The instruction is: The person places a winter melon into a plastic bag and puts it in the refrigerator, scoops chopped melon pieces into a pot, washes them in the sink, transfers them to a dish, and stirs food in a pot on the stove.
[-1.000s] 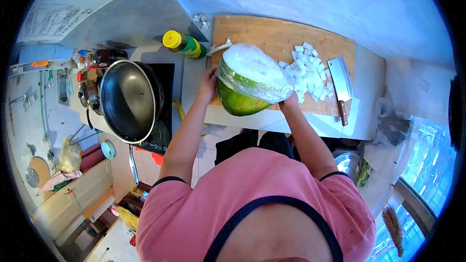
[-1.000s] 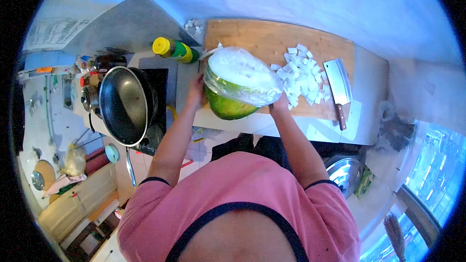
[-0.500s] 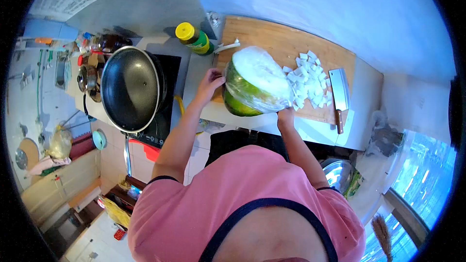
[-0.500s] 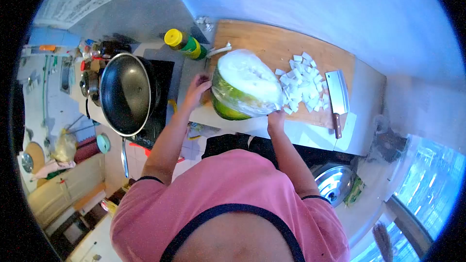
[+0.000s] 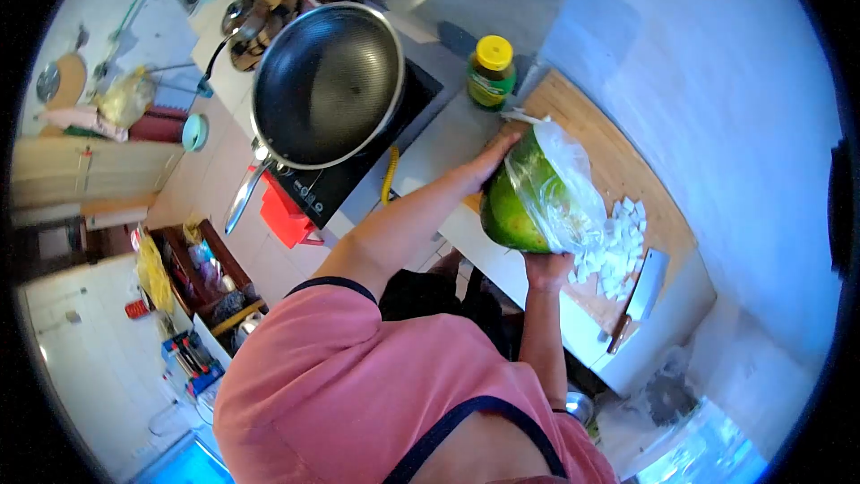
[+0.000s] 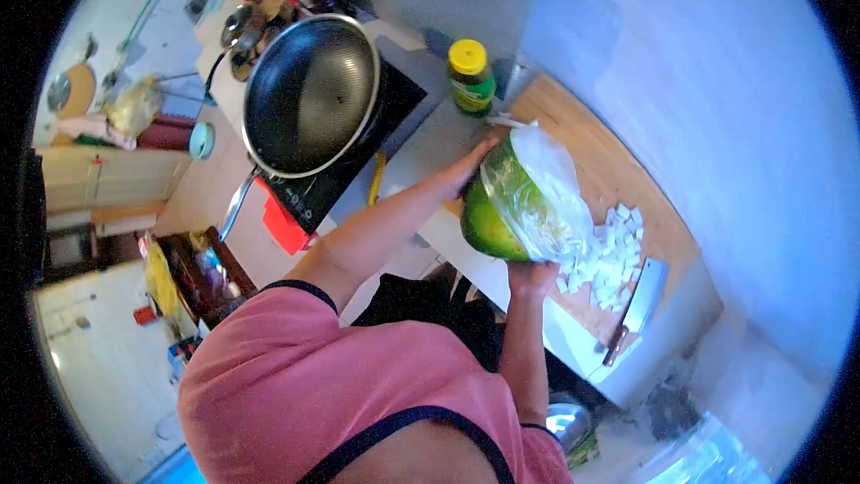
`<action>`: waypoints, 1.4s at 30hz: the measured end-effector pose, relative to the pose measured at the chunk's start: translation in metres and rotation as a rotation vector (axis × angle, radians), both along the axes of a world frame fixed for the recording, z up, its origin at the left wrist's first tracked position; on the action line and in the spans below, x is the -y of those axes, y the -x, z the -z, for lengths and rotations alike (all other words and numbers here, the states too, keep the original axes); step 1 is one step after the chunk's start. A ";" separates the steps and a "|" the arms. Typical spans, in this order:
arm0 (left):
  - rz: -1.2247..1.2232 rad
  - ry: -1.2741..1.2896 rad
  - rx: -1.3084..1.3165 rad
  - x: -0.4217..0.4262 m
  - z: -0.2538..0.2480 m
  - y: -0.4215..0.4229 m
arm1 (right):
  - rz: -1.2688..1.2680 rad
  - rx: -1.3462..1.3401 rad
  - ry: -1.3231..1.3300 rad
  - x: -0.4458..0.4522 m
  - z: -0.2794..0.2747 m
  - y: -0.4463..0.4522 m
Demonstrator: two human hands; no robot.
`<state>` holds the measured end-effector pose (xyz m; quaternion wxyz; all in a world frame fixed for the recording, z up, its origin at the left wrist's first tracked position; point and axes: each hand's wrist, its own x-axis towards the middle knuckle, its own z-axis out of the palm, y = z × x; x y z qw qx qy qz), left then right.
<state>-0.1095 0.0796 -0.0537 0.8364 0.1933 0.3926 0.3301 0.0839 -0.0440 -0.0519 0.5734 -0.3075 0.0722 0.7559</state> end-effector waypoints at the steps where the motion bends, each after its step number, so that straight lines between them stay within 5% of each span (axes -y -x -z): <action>1: -0.053 0.011 0.036 0.009 -0.002 0.000 | 0.020 0.082 0.040 0.001 0.000 -0.002; 5: -0.249 -0.026 -0.008 0.062 -0.034 0.010 | -0.032 0.076 -0.059 0.014 -0.041 -0.009; 7: -0.377 0.075 0.049 0.103 -0.064 0.012 | -0.111 0.338 0.033 0.033 -0.068 -0.026; 12: -0.779 0.144 0.221 0.209 -0.107 0.036 | -0.413 0.677 -0.225 0.075 -0.133 -0.023; 14: -0.827 0.047 0.325 0.262 -0.078 0.052 | -0.585 0.704 -0.384 0.088 -0.159 -0.002; 16: -0.847 -0.082 0.468 0.309 -0.058 0.070 | -0.773 0.980 -0.970 0.110 -0.193 0.031; 22: -1.276 -0.121 0.372 0.448 -0.078 0.148 | -1.174 0.906 -1.458 0.166 -0.237 0.171; 27: -1.626 -0.147 0.256 0.590 -0.082 0.245 | -1.399 0.543 -1.828 0.254 -0.247 0.327; 31: -1.826 -0.147 0.151 0.717 -0.096 0.323 | -1.586 0.146 -1.493 0.342 -0.238 0.448; 35: -1.975 -0.149 0.070 0.804 -0.112 0.390 | -1.522 0.239 -1.749 0.397 -0.244 0.529; 42: -2.180 -0.106 0.038 0.884 -0.107 0.495 | -1.531 0.788 -1.388 0.375 -0.194 0.656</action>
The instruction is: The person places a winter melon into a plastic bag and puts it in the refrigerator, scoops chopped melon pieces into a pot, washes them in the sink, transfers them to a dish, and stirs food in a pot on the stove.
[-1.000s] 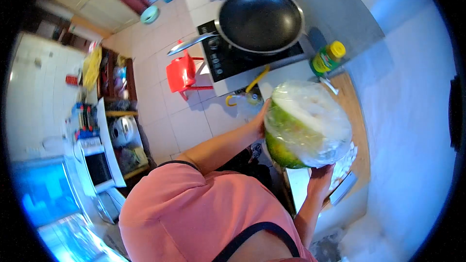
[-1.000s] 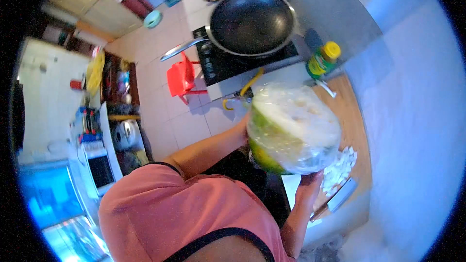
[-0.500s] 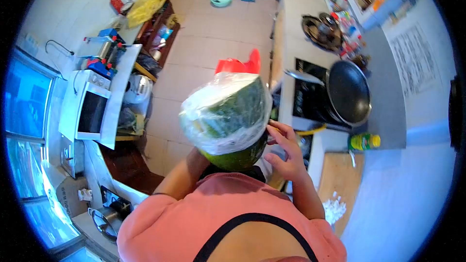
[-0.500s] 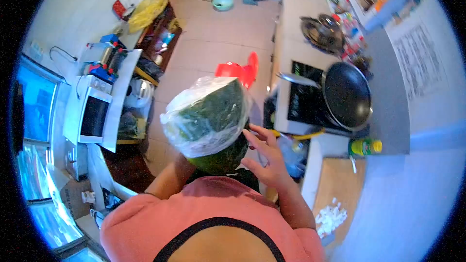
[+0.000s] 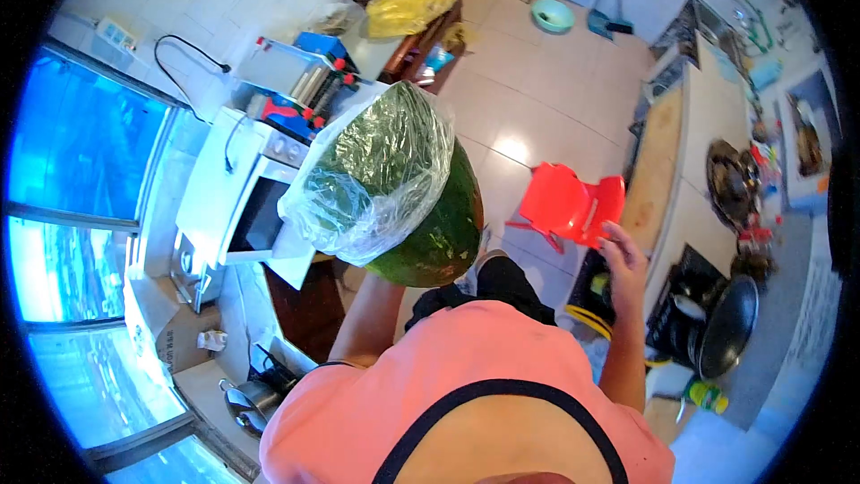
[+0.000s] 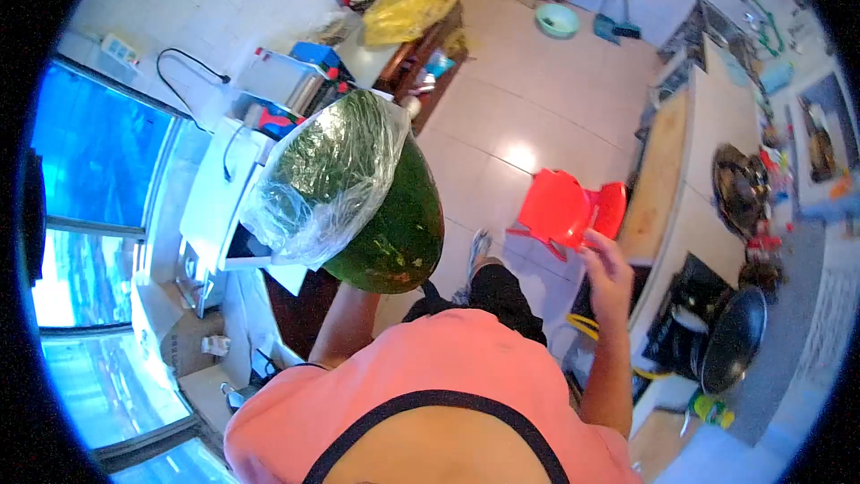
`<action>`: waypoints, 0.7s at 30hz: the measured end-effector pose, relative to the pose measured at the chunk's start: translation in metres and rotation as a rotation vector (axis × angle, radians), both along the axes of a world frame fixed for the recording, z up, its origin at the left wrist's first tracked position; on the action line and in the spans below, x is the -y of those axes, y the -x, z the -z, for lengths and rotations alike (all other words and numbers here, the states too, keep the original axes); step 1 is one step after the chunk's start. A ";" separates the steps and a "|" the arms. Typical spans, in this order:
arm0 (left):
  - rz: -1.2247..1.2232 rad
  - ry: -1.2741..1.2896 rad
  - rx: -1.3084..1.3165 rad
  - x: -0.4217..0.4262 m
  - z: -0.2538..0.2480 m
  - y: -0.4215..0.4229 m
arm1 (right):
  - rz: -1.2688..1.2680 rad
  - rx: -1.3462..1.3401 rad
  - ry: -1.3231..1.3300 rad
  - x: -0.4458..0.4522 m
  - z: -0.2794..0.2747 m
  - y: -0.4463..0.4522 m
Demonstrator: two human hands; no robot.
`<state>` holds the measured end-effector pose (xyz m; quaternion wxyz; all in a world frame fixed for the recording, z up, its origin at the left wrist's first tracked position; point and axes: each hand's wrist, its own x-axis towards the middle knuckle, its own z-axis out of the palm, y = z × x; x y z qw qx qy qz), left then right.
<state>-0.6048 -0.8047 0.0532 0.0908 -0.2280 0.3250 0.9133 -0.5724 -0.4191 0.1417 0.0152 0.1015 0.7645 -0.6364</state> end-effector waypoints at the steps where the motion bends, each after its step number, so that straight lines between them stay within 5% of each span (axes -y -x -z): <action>1: -0.023 0.012 0.004 0.007 0.003 0.020 | 0.020 -0.019 0.094 -0.008 0.010 0.023; 7: -0.105 0.071 0.037 0.021 0.001 0.153 | -0.097 -0.100 0.113 -0.004 0.020 0.219; 11: -0.108 0.087 0.072 0.007 -0.006 0.245 | -0.466 -0.255 0.175 0.085 -0.030 0.360; 15: -0.127 0.074 0.058 0.004 -0.013 0.343 | -0.501 -0.493 0.231 0.162 -0.064 0.493; 21: -0.128 0.061 -0.005 0.007 -0.002 0.518 | -0.558 -0.824 -0.084 0.178 -0.052 0.692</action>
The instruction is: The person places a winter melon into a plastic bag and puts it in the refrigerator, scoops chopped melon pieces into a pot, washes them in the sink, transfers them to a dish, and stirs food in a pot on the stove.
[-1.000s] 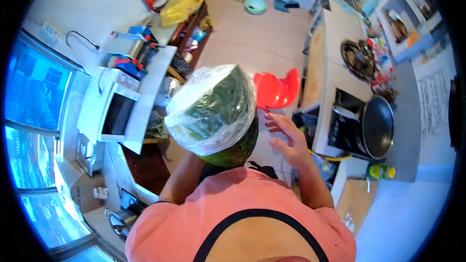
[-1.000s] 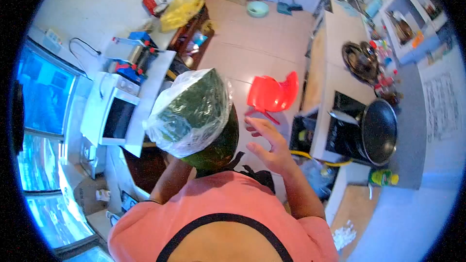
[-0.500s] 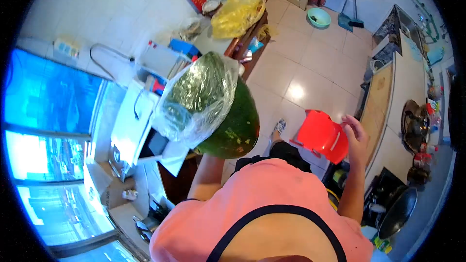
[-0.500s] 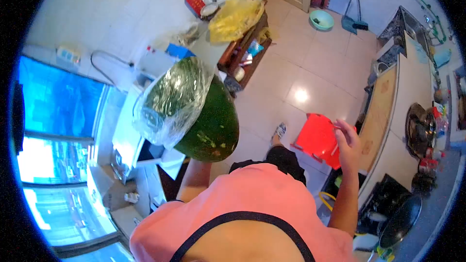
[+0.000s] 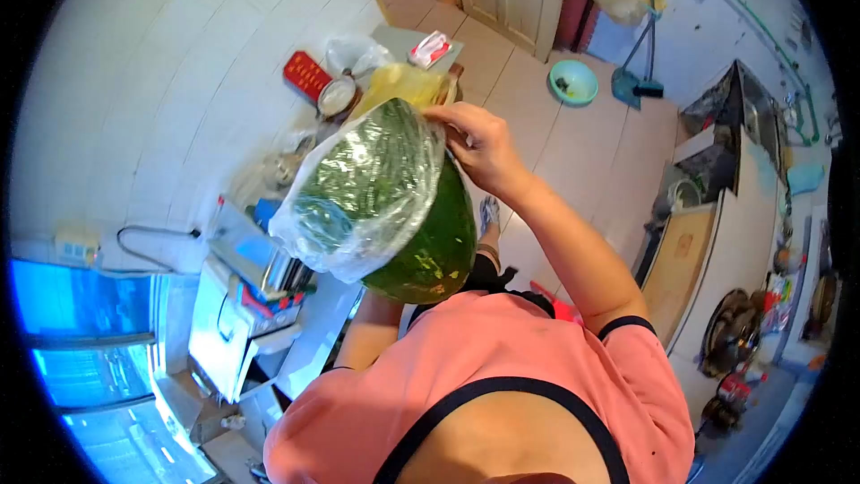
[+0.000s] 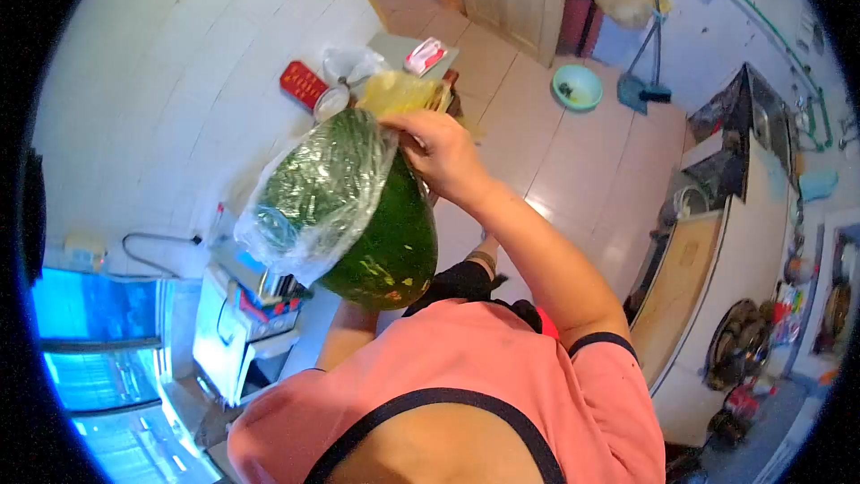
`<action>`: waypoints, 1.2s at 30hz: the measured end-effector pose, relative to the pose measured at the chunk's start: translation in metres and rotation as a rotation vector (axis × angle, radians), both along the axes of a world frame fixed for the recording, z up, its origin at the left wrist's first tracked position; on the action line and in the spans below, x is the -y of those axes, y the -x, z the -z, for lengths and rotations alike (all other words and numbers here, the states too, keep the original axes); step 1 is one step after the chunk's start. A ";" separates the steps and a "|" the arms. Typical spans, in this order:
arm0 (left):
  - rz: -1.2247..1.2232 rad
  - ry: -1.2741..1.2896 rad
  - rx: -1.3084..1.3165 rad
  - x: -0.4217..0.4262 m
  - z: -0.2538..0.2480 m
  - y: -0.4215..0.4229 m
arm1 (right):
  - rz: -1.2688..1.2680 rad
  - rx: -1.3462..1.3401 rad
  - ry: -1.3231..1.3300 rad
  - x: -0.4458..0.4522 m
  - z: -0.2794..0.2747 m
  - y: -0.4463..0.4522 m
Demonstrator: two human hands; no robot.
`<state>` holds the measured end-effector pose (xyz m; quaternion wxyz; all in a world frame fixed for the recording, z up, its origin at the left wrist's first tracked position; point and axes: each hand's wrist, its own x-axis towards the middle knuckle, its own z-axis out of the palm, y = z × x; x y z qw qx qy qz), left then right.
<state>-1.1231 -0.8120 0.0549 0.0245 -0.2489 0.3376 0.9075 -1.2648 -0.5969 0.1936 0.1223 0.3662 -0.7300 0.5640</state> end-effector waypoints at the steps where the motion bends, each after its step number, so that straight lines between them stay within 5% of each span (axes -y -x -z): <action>1: 0.012 -0.018 -0.002 -0.005 0.008 0.036 | -0.004 -0.007 -0.021 -0.004 0.004 0.031; 3: 0.059 -0.051 -0.022 -0.022 0.015 0.122 | 0.174 -0.162 -0.072 -0.018 -0.002 0.094; 10: 0.236 -0.183 -0.019 -0.105 0.010 0.353 | 0.536 -0.056 -0.058 -0.085 -0.001 0.242; 16: 0.257 -0.217 -0.039 -0.153 0.023 0.516 | 0.602 0.123 0.094 -0.125 0.020 0.391; 23: 0.010 -0.191 -0.063 -0.141 0.014 0.677 | 0.327 0.175 0.024 -0.110 0.029 0.605; 36: -0.520 -0.183 -0.081 0.007 0.030 0.873 | -0.199 0.352 -0.027 0.096 0.050 0.868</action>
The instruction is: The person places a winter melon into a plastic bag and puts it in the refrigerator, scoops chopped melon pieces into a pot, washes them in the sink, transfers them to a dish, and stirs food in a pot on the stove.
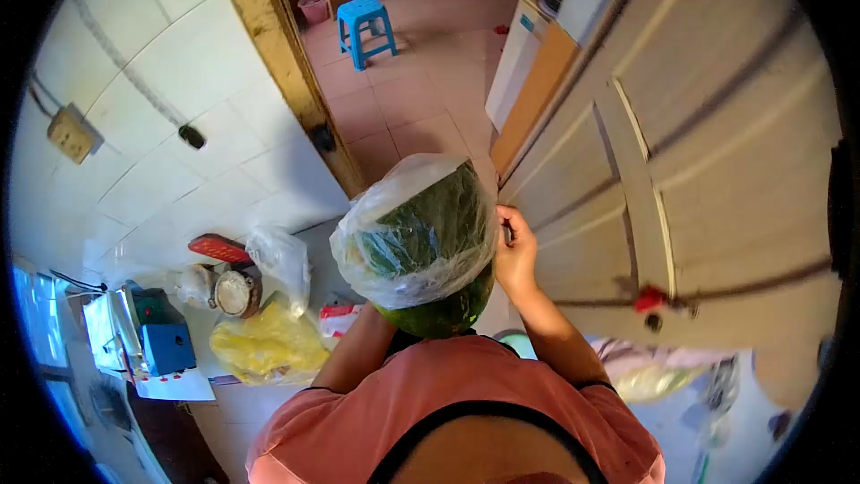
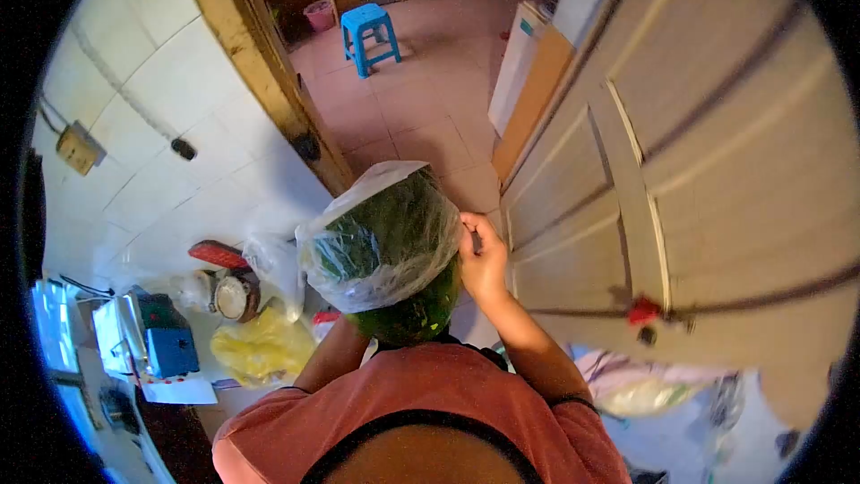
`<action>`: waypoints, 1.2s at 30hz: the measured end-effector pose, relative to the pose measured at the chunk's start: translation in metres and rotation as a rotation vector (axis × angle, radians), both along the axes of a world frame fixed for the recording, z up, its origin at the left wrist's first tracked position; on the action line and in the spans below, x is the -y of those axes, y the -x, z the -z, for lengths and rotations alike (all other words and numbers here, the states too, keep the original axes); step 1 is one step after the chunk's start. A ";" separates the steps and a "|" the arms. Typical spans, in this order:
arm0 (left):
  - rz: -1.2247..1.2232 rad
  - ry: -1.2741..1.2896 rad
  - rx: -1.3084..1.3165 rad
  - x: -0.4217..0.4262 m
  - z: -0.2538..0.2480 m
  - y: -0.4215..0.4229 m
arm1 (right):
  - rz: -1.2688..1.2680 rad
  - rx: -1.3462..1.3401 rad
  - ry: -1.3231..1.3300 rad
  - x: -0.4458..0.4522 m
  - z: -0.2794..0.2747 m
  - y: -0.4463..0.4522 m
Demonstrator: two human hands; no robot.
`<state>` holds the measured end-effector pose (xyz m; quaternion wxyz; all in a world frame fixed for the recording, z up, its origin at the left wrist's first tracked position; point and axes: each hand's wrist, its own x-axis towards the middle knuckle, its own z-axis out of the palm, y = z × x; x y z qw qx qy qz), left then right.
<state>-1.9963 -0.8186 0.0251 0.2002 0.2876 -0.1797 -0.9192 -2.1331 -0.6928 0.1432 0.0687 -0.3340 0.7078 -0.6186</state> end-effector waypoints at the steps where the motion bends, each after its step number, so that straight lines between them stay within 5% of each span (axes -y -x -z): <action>1: -0.015 -0.009 -0.007 0.016 -0.001 0.020 | -0.019 0.038 0.000 0.017 -0.002 0.024; 8: -0.099 -0.040 0.005 0.101 -0.011 0.130 | -0.131 0.017 -0.012 0.103 -0.044 0.144; 12: -0.193 -0.030 0.028 0.161 -0.011 0.176 | -0.097 -0.119 -0.059 0.130 0.009 0.237; 14: -0.267 -0.013 0.049 0.189 -0.008 0.193 | -0.084 0.138 0.006 0.149 0.036 0.280; 23: -0.603 -0.017 0.043 0.317 -0.018 0.274 | -0.325 0.162 0.009 0.377 -0.005 0.449; 27: -0.775 0.007 0.049 0.376 -0.012 0.278 | -0.626 -0.065 -0.007 0.534 -0.054 0.441; 29: -0.861 0.002 0.036 0.407 -0.006 0.279 | -0.776 -0.408 0.105 0.624 -0.075 0.413; 33: -0.980 0.001 0.022 0.462 0.010 0.279 | -1.302 -0.722 0.279 0.743 -0.146 0.297; 36: -1.052 -0.003 0.024 0.493 0.016 0.274 | -1.372 -1.135 0.565 0.795 -0.171 0.197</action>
